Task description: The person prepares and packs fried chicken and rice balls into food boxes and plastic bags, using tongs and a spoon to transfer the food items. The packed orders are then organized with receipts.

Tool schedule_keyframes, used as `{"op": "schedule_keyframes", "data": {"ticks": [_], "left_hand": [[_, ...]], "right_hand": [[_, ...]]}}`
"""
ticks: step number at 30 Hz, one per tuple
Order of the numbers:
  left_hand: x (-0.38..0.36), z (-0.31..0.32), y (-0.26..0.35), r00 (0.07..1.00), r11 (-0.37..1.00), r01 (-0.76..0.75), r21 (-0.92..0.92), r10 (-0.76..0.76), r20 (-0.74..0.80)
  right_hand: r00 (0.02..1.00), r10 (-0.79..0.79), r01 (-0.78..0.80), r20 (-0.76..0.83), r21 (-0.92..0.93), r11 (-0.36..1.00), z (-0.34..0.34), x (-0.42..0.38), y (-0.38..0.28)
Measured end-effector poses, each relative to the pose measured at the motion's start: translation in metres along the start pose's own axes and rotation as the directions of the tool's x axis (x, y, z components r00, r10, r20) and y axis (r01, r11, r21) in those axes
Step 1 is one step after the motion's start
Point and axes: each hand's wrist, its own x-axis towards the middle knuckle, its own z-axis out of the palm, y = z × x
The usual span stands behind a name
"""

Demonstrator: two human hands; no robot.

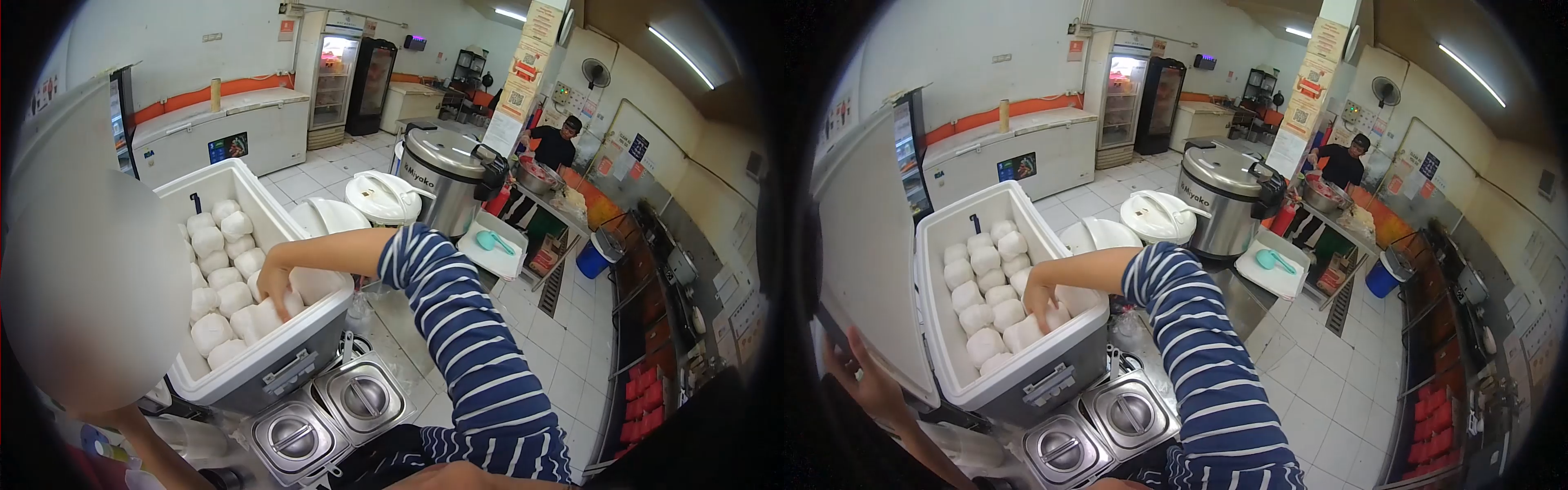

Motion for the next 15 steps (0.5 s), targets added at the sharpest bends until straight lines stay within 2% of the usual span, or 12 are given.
{"op": "schedule_keyframes", "data": {"ticks": [2,3,5,10,12,15], "left_hand": [[0.000,0.002,0.005,0.998,0.998,-0.025,-0.064,0.029,0.059],[0.000,0.002,0.008,0.998,0.998,-0.029,-0.064,0.032,0.058],[0.002,0.004,0.012,0.981,0.982,-0.186,0.024,0.184,0.064],[0.001,0.009,0.034,0.963,0.968,-0.248,-0.047,0.251,0.094],[-0.001,0.011,0.037,0.961,0.967,-0.246,-0.072,0.253,0.111],[-0.003,0.017,0.040,0.947,0.952,-0.254,-0.173,0.281,0.156]], "right_hand": [[0.985,-0.173,0.153,0.013,0.403,0.902,0.004,0.016,-0.005],[0.956,-0.275,0.215,0.096,0.404,0.889,0.000,0.040,0.005],[0.960,-0.265,0.195,0.093,0.460,0.866,0.001,0.049,0.000],[0.970,-0.231,0.142,0.079,0.590,0.795,0.009,0.027,-0.015],[0.998,0.010,0.026,-0.064,0.533,0.846,0.013,0.035,-0.014],[0.998,-0.064,0.043,0.024,0.494,0.869,0.008,0.027,-0.020]]}}
